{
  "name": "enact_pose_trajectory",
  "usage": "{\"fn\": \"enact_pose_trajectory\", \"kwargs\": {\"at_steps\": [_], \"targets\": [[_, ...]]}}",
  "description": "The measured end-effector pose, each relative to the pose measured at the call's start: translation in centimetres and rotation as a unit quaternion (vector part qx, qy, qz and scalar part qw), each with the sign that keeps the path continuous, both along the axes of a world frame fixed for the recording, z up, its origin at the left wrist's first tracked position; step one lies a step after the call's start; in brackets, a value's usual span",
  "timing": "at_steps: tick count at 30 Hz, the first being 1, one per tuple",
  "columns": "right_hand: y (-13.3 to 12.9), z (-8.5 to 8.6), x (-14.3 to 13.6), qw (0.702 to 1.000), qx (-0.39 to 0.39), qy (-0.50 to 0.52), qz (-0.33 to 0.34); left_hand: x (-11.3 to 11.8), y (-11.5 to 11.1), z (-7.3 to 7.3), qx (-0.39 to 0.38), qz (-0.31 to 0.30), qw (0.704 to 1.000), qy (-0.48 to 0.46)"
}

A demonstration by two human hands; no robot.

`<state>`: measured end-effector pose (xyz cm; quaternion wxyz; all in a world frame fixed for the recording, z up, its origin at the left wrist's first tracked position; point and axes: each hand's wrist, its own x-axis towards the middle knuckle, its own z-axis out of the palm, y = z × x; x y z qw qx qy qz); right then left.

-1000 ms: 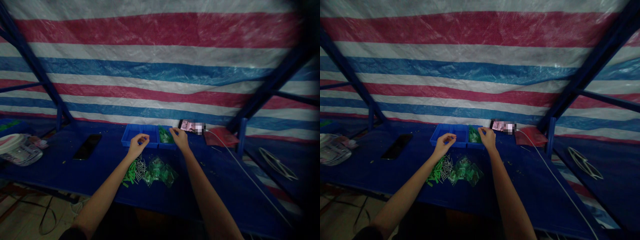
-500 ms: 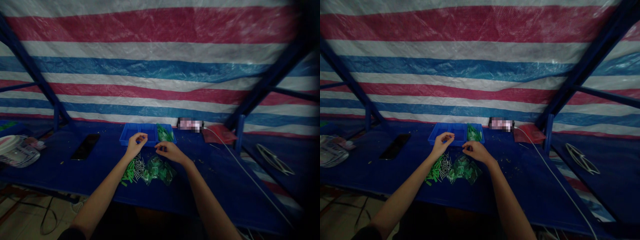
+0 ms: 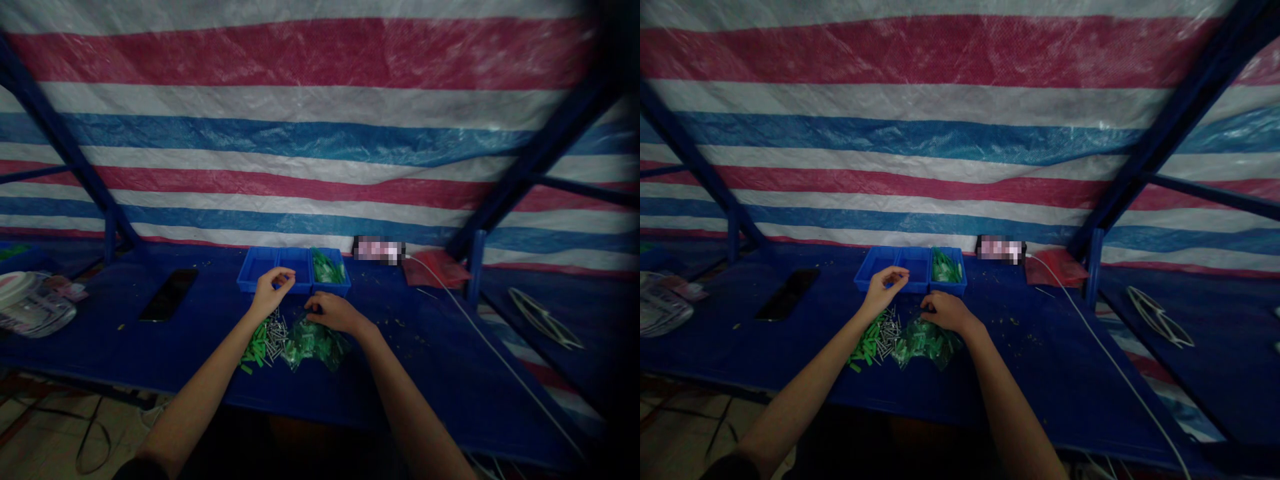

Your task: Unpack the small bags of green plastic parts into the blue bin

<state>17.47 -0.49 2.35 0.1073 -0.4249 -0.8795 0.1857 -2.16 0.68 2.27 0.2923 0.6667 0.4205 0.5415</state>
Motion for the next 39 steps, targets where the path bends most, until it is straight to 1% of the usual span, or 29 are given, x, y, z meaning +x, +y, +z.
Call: {"fn": "enact_pose_trajectory", "kwargs": {"at_steps": [3, 7, 12, 16, 23, 29, 32, 35, 39], "targets": [[0.1, -0.1, 0.0, 1.000, -0.006, 0.003, -0.001, 0.1, -0.1, 0.0, 0.003, 0.003, 1.000, 0.007], [0.4, -0.1, 0.4, 0.999, -0.028, -0.002, -0.027, 0.2, -0.1, 0.0, 0.003, 0.006, 1.000, 0.008], [0.5, 0.2, 0.6, 0.996, -0.063, -0.034, -0.058, 0.3, -0.2, 0.1, 0.000, 0.006, 1.000, 0.010], [0.3, 0.4, 0.4, 0.994, -0.067, -0.050, -0.066, 0.3, -0.2, 0.0, 0.002, 0.006, 1.000, 0.013], [0.2, 0.1, 0.2, 0.996, -0.039, -0.055, -0.064, 0.4, -0.3, 0.0, 0.001, 0.007, 1.000, 0.023], [0.0, 0.2, 0.4, 0.998, -0.012, -0.049, -0.035, 0.4, -0.3, 0.0, 0.005, 0.005, 1.000, 0.027], [-0.3, 0.7, 0.4, 0.999, 0.009, -0.029, -0.023, 0.4, -0.3, 0.0, 0.002, 0.002, 1.000, 0.024], [-0.6, 1.5, 0.3, 0.999, 0.041, -0.001, -0.027, 0.4, -0.3, 0.2, 0.001, 0.004, 1.000, 0.021], [-0.7, 2.5, 0.3, 0.993, 0.081, 0.058, -0.067, 0.4, -0.5, 0.5, 0.000, 0.003, 1.000, 0.019]]}}
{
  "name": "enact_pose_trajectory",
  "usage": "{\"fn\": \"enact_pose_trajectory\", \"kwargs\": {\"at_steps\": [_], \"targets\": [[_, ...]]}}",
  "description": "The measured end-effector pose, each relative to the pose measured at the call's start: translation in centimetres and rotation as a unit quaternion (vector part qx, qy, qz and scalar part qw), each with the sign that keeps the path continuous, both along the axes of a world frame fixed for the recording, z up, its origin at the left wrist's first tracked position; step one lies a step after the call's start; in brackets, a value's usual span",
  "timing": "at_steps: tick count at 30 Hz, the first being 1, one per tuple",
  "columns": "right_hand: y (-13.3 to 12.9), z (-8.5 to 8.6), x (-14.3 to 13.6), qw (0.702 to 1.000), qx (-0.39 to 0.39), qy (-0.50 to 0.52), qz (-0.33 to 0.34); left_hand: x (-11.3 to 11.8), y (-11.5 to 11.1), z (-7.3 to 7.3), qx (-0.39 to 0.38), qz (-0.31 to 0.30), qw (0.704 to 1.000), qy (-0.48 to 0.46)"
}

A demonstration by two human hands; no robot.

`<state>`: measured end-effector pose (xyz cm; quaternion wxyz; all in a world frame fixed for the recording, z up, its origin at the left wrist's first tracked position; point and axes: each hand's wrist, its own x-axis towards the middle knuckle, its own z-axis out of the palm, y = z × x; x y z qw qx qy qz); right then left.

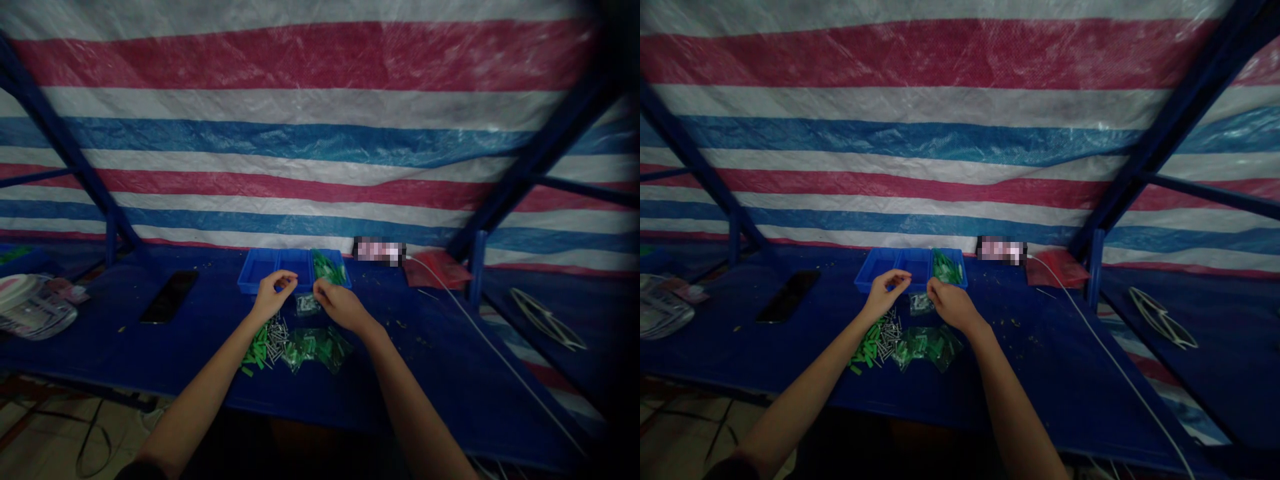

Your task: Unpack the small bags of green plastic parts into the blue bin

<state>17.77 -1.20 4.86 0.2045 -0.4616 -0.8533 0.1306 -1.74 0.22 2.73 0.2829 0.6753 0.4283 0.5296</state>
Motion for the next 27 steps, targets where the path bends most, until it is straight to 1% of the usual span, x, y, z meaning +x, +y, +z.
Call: {"fn": "enact_pose_trajectory", "kwargs": {"at_steps": [3, 7, 12, 16, 17, 19, 21, 24, 27], "targets": [[0.1, 0.4, 0.0, 0.995, 0.031, 0.094, -0.032, 0.1, -0.2, 0.1, -0.006, -0.008, 1.000, -0.002], [0.1, 0.3, -0.4, 0.966, 0.038, 0.245, -0.072, 0.4, -0.4, -0.1, -0.017, -0.052, 0.998, -0.012], [0.2, -0.4, -1.4, 0.931, 0.003, 0.354, -0.093, 0.7, -0.3, -0.7, -0.035, -0.078, 0.996, -0.035], [0.6, -0.8, -1.9, 0.883, -0.056, 0.458, -0.088, 0.7, -0.1, -0.6, -0.059, -0.097, 0.991, -0.072], [0.7, -0.9, -1.9, 0.873, -0.073, 0.475, -0.084, 0.7, -0.1, -0.5, -0.063, -0.098, 0.990, -0.079], [0.9, -0.9, -1.9, 0.863, -0.097, 0.489, -0.079, 0.6, -0.1, -0.3, -0.071, -0.096, 0.988, -0.093], [1.0, -1.0, -1.9, 0.864, -0.107, 0.486, -0.077, 0.5, 0.0, -0.2, -0.080, -0.092, 0.987, -0.107], [1.1, -1.2, -1.9, 0.871, -0.102, 0.474, -0.080, 0.5, 0.1, -0.3, -0.088, -0.085, 0.985, -0.123], [1.1, -1.3, -1.9, 0.871, -0.102, 0.473, -0.083, 0.4, 0.3, -0.3, -0.093, -0.083, 0.984, -0.129]]}}
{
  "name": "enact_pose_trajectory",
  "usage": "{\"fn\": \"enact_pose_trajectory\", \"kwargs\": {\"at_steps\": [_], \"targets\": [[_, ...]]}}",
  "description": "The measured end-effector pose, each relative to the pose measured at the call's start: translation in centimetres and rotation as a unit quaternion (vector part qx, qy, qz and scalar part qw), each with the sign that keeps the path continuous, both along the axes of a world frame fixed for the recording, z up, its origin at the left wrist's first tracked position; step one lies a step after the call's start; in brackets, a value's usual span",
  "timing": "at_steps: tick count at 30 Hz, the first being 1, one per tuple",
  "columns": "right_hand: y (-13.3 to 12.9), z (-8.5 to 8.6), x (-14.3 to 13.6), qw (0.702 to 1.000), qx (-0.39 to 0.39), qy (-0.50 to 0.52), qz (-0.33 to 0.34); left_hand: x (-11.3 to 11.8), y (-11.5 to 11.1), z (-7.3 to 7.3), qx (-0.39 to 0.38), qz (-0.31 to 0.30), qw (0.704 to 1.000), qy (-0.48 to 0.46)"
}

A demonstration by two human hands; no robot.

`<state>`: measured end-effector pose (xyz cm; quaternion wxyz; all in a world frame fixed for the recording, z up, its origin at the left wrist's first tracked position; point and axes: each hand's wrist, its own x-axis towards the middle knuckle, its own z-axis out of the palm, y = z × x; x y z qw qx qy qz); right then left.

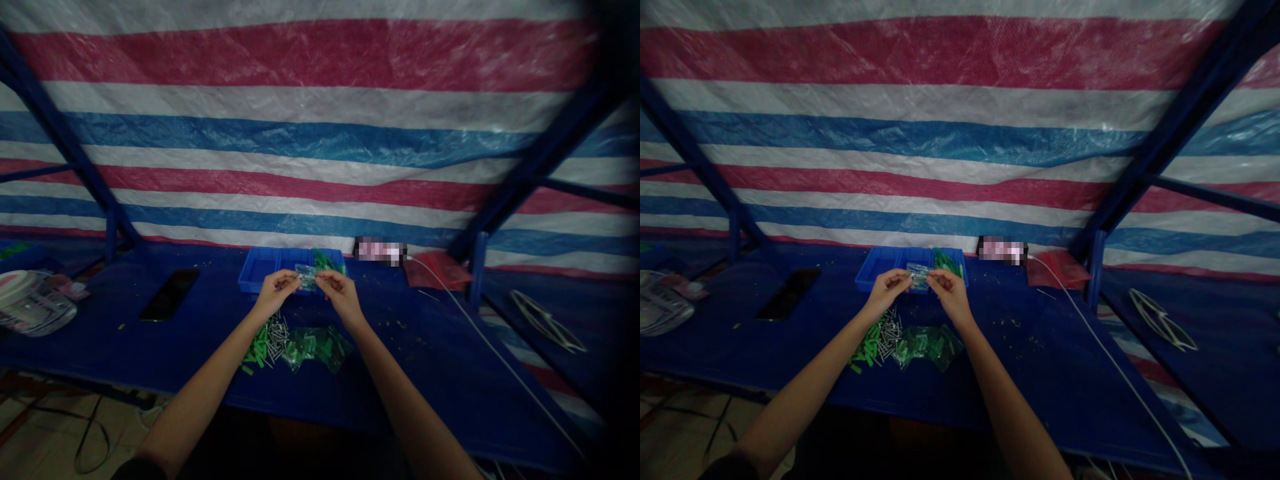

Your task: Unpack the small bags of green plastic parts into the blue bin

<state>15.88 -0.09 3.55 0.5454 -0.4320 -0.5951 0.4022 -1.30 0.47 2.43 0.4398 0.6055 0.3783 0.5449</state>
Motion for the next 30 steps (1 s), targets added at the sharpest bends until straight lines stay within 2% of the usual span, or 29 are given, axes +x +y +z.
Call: {"fn": "enact_pose_trajectory", "kwargs": {"at_steps": [7, 10, 14, 18, 22, 25, 30], "targets": [[-0.08, 0.21, 0.04, 0.999, -0.023, 0.028, 0.028, -0.11, -0.16, 0.13, 0.039, 0.017, 0.997, 0.064], [-0.11, 0.34, 0.06, 0.999, -0.019, 0.038, 0.028, -0.13, -0.27, 0.13, 0.028, 0.003, 0.997, 0.070], [-0.11, 0.30, 0.09, 0.999, -0.012, 0.047, 0.018, -0.04, -0.36, 0.16, -0.003, -0.013, 0.999, 0.042], [-0.12, 0.23, 0.19, 0.999, -0.005, 0.046, 0.016, -0.08, -0.48, 0.47, 0.008, -0.021, 1.000, -0.003], [-0.25, 0.30, 0.36, 0.999, 0.000, 0.026, 0.021, -0.31, -0.44, 0.76, 0.034, 0.017, 0.999, 0.009], [-0.37, 0.36, 0.38, 0.998, 0.009, 0.019, 0.056, -0.47, -0.17, 0.63, 0.041, 0.055, 0.998, 0.016], [-0.50, 0.31, 0.07, 0.997, 0.019, 0.007, 0.078, -0.61, 0.35, -0.11, 0.035, 0.047, 0.998, -0.014]]}}
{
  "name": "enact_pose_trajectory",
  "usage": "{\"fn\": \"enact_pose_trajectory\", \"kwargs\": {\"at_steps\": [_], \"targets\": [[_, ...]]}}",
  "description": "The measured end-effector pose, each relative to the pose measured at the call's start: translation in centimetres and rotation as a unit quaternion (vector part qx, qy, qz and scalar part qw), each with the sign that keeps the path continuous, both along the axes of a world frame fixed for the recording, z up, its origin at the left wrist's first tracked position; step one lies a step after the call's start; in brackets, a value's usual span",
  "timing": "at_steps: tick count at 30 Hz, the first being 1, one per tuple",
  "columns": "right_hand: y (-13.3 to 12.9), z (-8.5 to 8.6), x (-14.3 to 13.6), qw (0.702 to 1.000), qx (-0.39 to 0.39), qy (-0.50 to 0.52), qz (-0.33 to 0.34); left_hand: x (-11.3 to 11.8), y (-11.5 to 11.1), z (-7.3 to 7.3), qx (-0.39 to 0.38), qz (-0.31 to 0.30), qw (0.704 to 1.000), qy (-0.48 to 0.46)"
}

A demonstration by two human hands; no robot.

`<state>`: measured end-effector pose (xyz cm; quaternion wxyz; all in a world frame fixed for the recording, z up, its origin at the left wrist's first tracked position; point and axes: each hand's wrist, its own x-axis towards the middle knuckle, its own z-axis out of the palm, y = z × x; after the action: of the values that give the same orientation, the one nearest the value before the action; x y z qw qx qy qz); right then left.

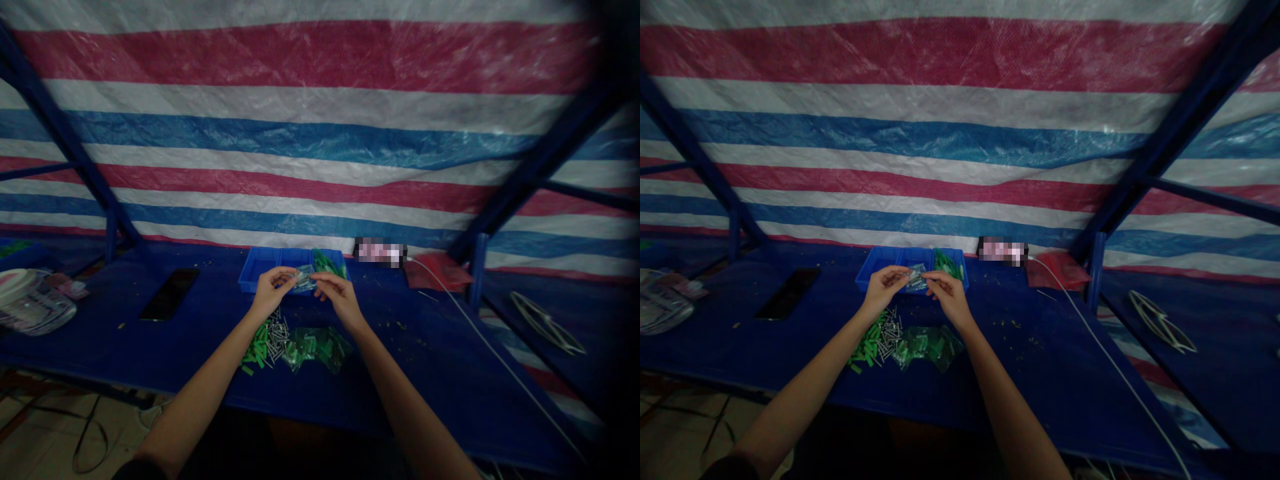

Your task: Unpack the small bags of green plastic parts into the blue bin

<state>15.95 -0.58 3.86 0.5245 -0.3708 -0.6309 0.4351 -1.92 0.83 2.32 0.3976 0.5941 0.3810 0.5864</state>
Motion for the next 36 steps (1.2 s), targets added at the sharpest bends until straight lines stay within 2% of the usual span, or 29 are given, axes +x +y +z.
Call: {"fn": "enact_pose_trajectory", "kwargs": {"at_steps": [4, 11, 18, 22, 25, 27, 29, 32, 36], "targets": [[0.0, -0.2, -0.2, 0.999, 0.007, -0.041, -0.023, 0.1, 0.0, -0.3, -0.016, -0.016, 1.000, -0.021], [-0.1, -0.5, -0.3, 0.993, 0.035, -0.103, -0.046, 0.3, -0.2, 0.1, -0.048, -0.038, 0.997, -0.043], [-0.3, 0.1, -0.1, 0.990, 0.073, -0.090, -0.078, 0.5, -0.5, 0.2, -0.021, -0.043, 0.999, -0.005], [0.6, 0.7, 1.7, 0.986, 0.074, -0.026, -0.147, 0.5, -0.8, 0.4, -0.004, -0.068, 0.995, 0.075], [1.8, 0.7, 3.7, 0.967, 0.060, 0.021, -0.249, 0.6, -1.1, 0.4, 0.005, -0.100, 0.987, 0.126], [2.8, 0.6, 4.9, 0.951, 0.050, 0.019, -0.303, 0.7, -1.4, 0.3, 0.015, -0.128, 0.977, 0.169], [3.8, 0.3, 6.0, 0.945, 0.043, -0.020, -0.325, 0.8, -1.7, 0.3, 0.030, -0.168, 0.960, 0.224], [5.2, 0.1, 7.0, 0.931, 0.042, -0.128, -0.340, 0.8, -2.2, 0.2, 0.064, -0.210, 0.925, 0.312], [6.7, 0.7, 7.2, 0.894, 0.032, -0.276, -0.351, 0.7, -2.4, 0.2, 0.088, -0.233, 0.880, 0.404]]}}
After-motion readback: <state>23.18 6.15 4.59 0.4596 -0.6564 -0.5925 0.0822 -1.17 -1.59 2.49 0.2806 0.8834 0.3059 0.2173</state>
